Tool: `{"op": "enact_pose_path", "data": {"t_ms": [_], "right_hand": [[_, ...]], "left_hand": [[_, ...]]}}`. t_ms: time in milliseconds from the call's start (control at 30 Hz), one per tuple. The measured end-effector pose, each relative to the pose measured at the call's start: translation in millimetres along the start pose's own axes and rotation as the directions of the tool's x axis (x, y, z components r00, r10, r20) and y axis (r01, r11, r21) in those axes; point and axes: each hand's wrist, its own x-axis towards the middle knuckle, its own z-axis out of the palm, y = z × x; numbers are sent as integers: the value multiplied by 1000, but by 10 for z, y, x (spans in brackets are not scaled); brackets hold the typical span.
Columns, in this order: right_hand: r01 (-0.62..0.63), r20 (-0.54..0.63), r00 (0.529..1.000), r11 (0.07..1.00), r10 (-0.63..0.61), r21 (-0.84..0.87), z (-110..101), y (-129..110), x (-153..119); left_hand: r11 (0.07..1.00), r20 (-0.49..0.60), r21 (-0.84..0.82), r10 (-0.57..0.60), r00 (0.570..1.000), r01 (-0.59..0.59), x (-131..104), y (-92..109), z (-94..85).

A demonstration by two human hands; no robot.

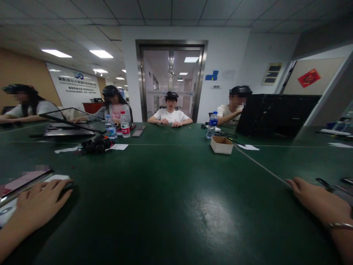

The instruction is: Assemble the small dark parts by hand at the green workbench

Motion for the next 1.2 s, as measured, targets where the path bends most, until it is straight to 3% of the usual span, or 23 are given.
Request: {"op": "enact_pose_path", "data": {"t_ms": [100, 300, 433, 667, 800, 1067, 1200], "right_hand": [[-24, 10, 1000, 999, 25, -46, -18, -66, -40], [-69, -4, 998, 997, 69, -30, -25, -123, -58], [-75, -4, 997, 997, 75, -5, 24, -80, 6], [-58, -59, 997, 998, 57, -12, 10, -114, -47], [-69, -43, 997, 997, 68, -23, -19, -156, -118], [-50, -95, 994, 997, 45, -54, 54, -131, -87], [-50, -96, 994, 998, 45, -50, 39, -136, -101]], "left_hand": [[998, -34, 53, 37, 999, -35, 28, -42, 42], [974, 8, -107, 203, 979, -201, 85, 42, -4], [972, 59, -111, 213, 975, -206, 122, 150, -61], [980, 67, -113, 174, 982, -166, 204, 323, -5], [975, 89, -131, 190, 978, -178, 216, 636, -31], [929, 19, -202, 320, 947, -310, 297, 1585, -69], [912, 7, -230, 349, 937, -338, 348, 1928, -85]]}}
